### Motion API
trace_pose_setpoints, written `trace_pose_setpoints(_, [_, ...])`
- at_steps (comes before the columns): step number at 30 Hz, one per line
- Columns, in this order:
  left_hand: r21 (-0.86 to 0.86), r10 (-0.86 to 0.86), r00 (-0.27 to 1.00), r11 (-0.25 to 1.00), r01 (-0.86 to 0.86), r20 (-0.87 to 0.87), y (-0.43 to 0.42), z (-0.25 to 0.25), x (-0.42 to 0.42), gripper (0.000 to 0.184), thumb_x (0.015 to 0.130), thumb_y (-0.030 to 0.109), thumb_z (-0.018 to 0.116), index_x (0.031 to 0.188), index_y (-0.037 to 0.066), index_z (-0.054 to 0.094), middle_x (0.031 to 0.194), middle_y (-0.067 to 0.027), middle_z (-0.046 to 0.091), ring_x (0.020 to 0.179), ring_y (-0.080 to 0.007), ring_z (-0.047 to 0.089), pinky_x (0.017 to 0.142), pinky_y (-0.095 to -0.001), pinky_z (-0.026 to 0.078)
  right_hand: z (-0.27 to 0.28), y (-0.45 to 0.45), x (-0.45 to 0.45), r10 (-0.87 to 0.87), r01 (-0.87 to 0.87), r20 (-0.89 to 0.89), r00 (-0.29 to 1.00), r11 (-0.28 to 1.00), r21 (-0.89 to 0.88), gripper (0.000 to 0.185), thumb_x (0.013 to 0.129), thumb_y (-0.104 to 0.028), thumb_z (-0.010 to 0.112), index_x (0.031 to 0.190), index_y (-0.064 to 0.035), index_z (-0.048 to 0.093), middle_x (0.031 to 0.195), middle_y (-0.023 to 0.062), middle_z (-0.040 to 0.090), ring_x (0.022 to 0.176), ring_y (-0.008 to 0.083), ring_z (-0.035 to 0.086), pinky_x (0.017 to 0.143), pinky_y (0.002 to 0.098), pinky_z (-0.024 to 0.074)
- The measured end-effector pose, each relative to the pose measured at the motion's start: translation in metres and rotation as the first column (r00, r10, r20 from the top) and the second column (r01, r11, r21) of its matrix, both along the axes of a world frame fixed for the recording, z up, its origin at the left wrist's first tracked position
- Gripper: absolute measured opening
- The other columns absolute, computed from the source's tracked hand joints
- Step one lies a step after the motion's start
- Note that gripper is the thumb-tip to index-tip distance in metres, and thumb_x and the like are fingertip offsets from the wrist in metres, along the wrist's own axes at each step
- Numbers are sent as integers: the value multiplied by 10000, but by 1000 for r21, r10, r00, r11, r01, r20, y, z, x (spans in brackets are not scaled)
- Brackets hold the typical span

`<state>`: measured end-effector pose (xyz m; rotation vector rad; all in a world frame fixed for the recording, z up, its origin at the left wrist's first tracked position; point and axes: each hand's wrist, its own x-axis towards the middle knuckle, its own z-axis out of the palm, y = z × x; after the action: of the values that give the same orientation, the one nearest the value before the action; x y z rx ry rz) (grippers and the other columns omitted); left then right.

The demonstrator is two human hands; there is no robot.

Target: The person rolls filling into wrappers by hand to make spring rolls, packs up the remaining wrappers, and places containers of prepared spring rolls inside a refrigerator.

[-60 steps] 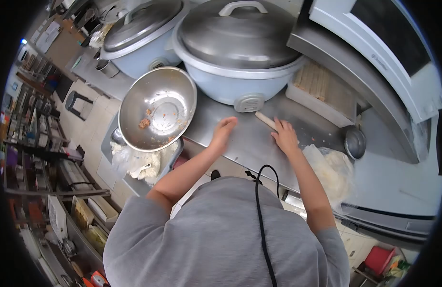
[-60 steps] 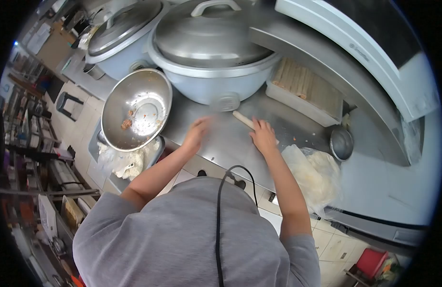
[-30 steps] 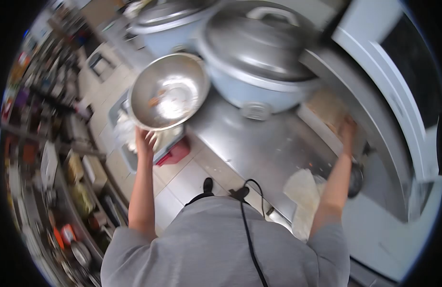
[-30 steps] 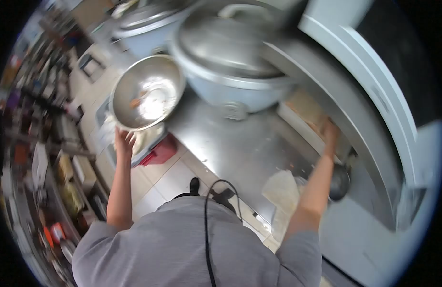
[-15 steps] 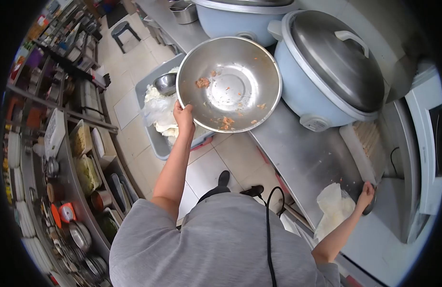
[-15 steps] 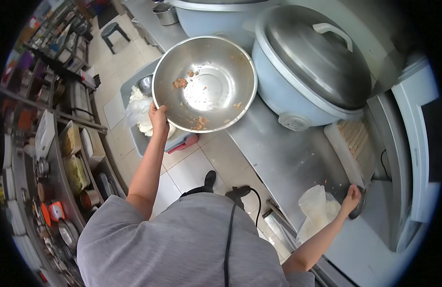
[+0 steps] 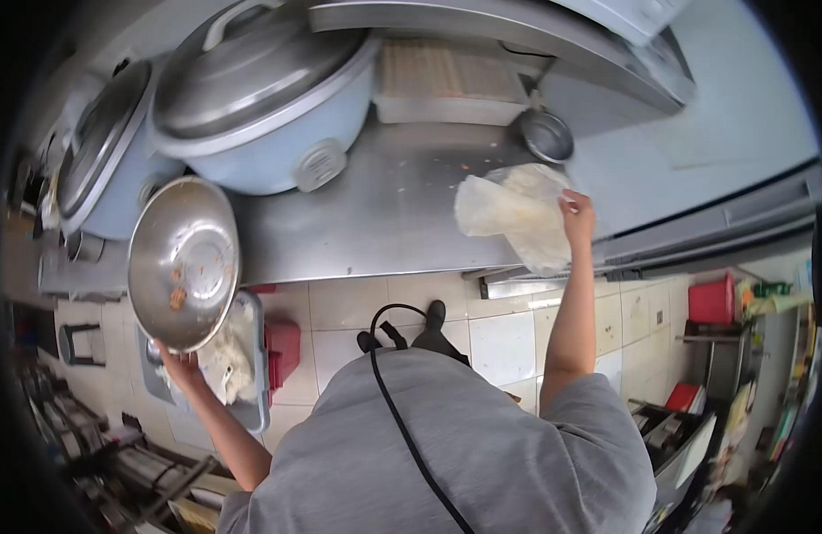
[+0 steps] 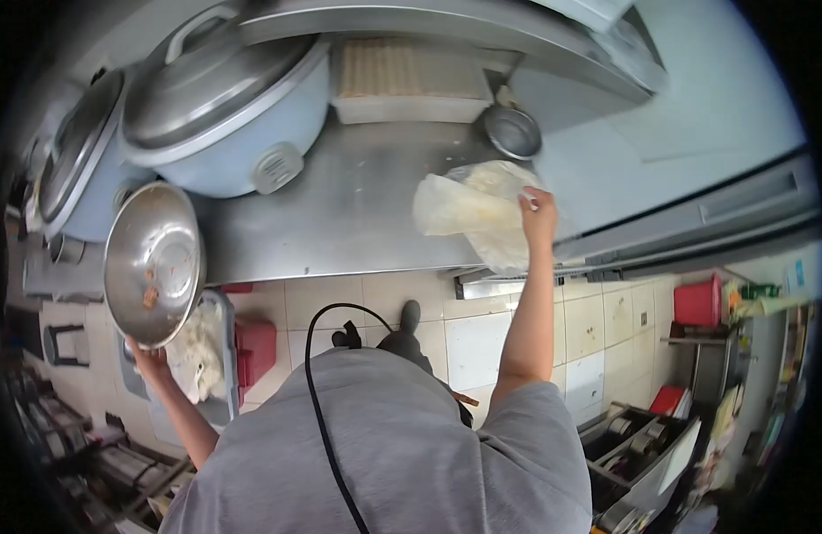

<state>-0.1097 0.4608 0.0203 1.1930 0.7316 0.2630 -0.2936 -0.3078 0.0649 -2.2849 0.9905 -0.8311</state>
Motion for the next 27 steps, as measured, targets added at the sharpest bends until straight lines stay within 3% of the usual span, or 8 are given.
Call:
trace_pose_setpoints(5, [400, 42, 981, 909, -115, 188, 14, 9, 14, 489, 822, 339, 607, 1188, 39, 481, 1190, -124, 498, 1036, -231, 488, 787, -373, 431, -31, 18, -1, 308, -310, -56, 950, 950, -23, 175, 725, -153, 658, 877, -67, 653, 941, 122, 613, 886, 297, 563, 777, 352, 447])
trace_pose_setpoints(7, [843, 76, 856, 148, -516, 511, -65, 68, 6, 384, 838, 254, 599, 1123, 13, 509, 1128, -129, 524, 1013, -224, 490, 785, -360, 422, -38, 37, 11, 402, -417, -120, 908, 897, -150, 246, 722, -204, 666, 935, -82, 641, 940, 101, 611, 925, 288, 550, 821, 369, 424])
trace_pose_setpoints(8, [815, -2, 842, 253, -521, 539, -123, 99, 4, 321, 823, 190, 607, 1074, 5, 531, 1073, -112, 547, 973, -221, 508, 810, -346, 415, -42, 46, 18, 446, -467, -139, 884, 848, -250, 286, 721, -237, 679, 962, -90, 633, 925, 87, 610, 931, 276, 547, 836, 378, 412])
trace_pose_setpoints(11, [822, -484, 747, 550, -145, 455, -249, 99, 18, 277, 779, 86, 612, 1043, 32, 550, 1086, -91, 550, 997, -212, 507, 851, -336, 400, -62, 49, 37, 413, -515, -308, 857, 702, -492, 292, 722, -290, 675, 930, -92, 619, 933, 73, 605, 913, 266, 547, 807, 391, 412])
trace_pose_setpoints(14, [958, -936, 340, 174, 229, 89, -410, 127, -17, 415, 699, 182, 709, 1060, 62, 545, 1204, -130, 480, 1087, -285, 475, 927, -391, 370, -31, 30, 51, 538, -674, -468, 702, 713, -192, 196, 746, -236, 664, 825, -78, 582, 852, 64, 582, 812, 223, 553, 733, 344, 425])
trace_pose_setpoints(19, [963, -997, 56, 57, 264, 43, -572, 124, -18, 601, 639, 310, 752, 1130, 55, 518, 1274, -182, 415, 1184, -348, 376, 972, -410, 316, 75, -3, 57, 759, -755, 81, 646, 619, 218, 151, 795, -97, 621, 792, -66, 473, 711, 0, 513, 666, 73, 482, 587, 248, 404])
trace_pose_setpoints(24, [525, -974, -224, -206, 826, -30, -635, 192, -6, 381, 709, 244, 712, 985, 17, 581, 952, -86, 615, 941, -151, 548, 834, -290, 417, 143, -36, 27, 643, -751, 392, 658, 522, 404, 190, 808, -119, 623, 907, -69, 469, 817, 9, 570, 784, 75, 531, 674, 255, 443])
trace_pose_setpoints(27, [620, -920, -392, -305, 723, 4, -663, 215, -3, 349, 740, 242, 690, 983, 17, 578, 819, -26, 620, 822, -83, 541, 747, -251, 436, 140, -29, 13, 447, -824, 693, 565, 352, 444, 225, 820, -142, 603, 1011, -38, 545, 892, 35, 610, 860, 105, 567, 725, 257, 457])
